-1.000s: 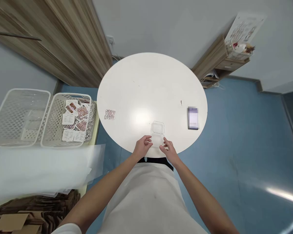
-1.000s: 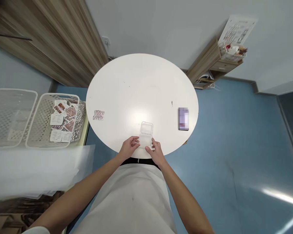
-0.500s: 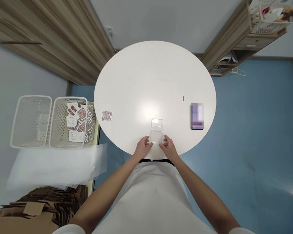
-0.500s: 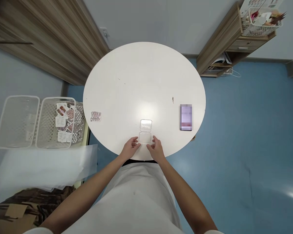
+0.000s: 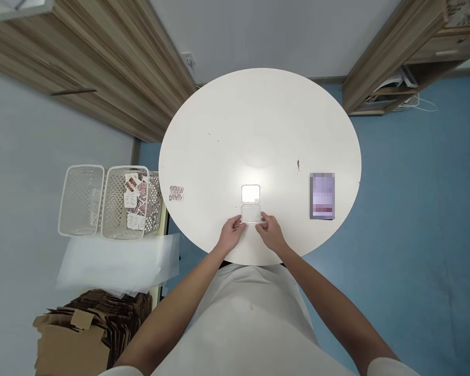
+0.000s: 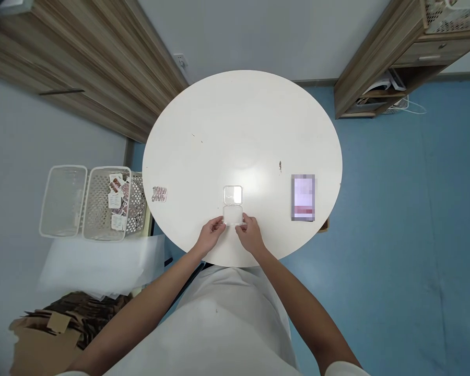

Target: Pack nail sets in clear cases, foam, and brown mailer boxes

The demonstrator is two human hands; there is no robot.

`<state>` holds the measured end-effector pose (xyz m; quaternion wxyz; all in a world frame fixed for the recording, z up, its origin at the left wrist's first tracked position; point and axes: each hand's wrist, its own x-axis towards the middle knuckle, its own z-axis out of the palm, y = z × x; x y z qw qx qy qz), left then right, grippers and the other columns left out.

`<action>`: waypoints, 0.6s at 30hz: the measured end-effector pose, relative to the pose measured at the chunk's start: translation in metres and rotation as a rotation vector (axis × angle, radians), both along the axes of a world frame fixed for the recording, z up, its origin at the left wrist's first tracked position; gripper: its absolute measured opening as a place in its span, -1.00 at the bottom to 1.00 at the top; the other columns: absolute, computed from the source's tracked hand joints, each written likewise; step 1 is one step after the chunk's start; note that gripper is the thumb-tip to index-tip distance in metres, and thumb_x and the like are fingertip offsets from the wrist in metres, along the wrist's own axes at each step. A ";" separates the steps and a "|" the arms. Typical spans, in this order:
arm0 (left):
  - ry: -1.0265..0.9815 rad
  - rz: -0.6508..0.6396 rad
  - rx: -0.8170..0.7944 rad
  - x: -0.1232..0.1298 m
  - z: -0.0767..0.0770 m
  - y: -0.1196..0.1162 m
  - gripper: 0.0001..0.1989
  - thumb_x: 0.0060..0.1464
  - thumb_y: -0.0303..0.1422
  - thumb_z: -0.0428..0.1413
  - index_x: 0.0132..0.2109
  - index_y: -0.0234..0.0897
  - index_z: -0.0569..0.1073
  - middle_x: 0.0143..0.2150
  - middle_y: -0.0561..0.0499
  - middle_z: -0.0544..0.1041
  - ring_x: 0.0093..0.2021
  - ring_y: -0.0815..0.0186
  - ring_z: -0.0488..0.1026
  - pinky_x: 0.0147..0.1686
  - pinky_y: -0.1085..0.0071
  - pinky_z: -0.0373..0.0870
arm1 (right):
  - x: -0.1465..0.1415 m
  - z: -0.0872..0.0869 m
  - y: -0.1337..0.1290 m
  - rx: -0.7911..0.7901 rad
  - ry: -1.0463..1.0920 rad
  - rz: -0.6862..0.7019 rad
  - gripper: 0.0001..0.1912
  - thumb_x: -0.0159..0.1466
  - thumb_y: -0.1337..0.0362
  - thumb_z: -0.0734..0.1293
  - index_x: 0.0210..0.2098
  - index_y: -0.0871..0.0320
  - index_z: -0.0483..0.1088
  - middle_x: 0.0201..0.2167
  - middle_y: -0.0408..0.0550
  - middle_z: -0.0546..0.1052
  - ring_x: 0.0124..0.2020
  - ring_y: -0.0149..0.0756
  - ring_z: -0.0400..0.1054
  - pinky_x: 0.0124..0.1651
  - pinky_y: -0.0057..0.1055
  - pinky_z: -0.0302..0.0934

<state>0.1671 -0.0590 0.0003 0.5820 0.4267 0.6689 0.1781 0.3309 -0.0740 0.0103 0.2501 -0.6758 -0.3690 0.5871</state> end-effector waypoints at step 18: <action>-0.054 0.048 0.008 0.011 -0.004 0.015 -0.47 -0.10 -0.31 0.15 0.06 -0.25 0.25 -0.07 -0.10 0.30 -0.16 0.35 0.33 -0.08 0.32 0.27 | 0.008 -0.012 0.011 0.066 0.012 -0.038 -0.51 0.10 0.30 0.20 0.05 0.09 0.13 -0.18 -0.05 0.25 -0.32 -0.39 0.34 -0.22 -0.35 0.31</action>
